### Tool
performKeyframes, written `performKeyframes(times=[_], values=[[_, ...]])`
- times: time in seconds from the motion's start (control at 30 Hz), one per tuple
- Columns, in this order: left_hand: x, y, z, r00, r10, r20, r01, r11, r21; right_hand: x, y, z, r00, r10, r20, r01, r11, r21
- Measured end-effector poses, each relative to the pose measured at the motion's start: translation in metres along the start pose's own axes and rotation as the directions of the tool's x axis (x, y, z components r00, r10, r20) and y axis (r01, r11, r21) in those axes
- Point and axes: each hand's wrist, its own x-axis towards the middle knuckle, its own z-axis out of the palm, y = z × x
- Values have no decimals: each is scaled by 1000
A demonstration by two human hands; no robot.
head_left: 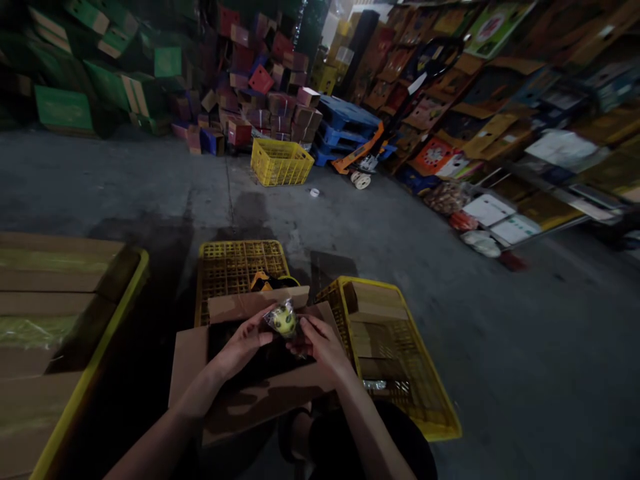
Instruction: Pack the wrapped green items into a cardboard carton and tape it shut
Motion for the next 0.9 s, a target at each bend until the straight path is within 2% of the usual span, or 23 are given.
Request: performKeyframes(times=[0.07,0.13,0.2,0.27,0.33,0.4,0.5,0.6,0.67,0.8,0.9], values=[[-1,-5,-1,1000,-3,-14,4,999,48,-2,1,3,999,18,43,-17,1000,-21],[-1,-10,-4,997,1,-75,2,999,46,-2,2,4,995,43,92,-36,997,-75],[0,-13,-7,992,16,-122,-16,1000,7,-3,-1,4,996,22,90,-2,976,-216],[0,-13,-8,993,14,-118,-15,1000,-14,-3,-5,1,995,-96,31,101,903,-418],[-1,-11,-9,996,-18,-88,18,1000,-5,-3,-10,-1,969,-245,-12,199,816,-542],[-2,-11,-8,995,-58,-81,60,998,24,-4,-12,-3,948,-318,-5,267,804,-531],[-5,-13,-8,987,-115,-111,125,989,80,-6,-13,-1,941,-331,76,329,834,-443],[-7,-14,-8,982,-145,-123,158,982,100,-4,-12,0,932,-326,158,362,817,-450],[-7,-12,-7,981,-163,-110,170,983,63,-1,-11,-1,934,-325,147,356,816,-456],[-4,-8,-6,977,-188,-101,189,982,1,6,-10,-5,948,-317,16,295,863,-410],[-3,-9,-8,976,-179,-126,182,983,13,6,-10,-8,948,-309,75,308,832,-462]])
